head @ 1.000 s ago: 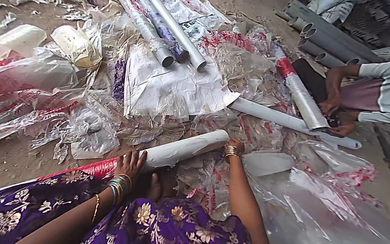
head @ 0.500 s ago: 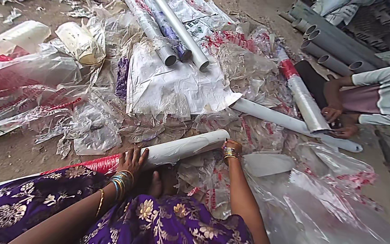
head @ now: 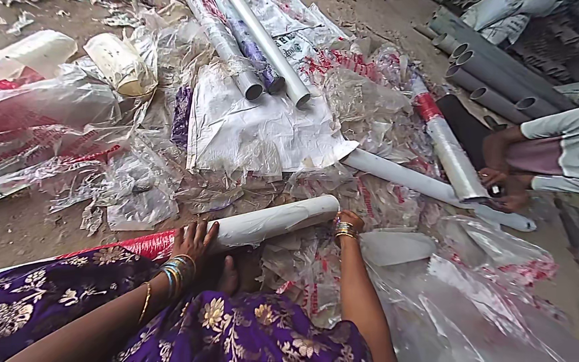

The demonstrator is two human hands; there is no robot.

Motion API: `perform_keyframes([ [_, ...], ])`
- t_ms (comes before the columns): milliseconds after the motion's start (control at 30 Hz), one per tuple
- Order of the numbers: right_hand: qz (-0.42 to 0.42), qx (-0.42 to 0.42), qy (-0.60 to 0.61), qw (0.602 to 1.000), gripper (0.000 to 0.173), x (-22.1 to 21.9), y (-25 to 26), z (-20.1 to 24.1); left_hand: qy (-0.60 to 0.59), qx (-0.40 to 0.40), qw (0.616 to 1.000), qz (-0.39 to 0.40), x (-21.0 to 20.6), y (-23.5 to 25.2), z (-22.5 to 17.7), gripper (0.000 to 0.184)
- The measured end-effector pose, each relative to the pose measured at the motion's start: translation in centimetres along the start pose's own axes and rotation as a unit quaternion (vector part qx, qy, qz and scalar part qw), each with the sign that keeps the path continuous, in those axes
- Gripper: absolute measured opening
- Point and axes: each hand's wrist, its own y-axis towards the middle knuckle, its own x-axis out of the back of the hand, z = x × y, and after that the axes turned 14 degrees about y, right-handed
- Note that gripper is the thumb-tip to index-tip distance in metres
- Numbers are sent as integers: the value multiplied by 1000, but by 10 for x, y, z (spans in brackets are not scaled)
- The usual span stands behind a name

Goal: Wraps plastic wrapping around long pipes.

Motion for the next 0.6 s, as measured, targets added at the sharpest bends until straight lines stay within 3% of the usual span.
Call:
perform_keyframes([
  [167,-28,-2,23,999,23,-3,2,-6,3,5,1000,-7,-3,1,-1,85],
  [433,49,-2,21,999,23,13,1,-7,8,5,1000,1,-1,2,-2,89],
  [600,10,-13,93,996,23,6,1,-6,13,7,1000,-20,-10,1,-2,88],
])
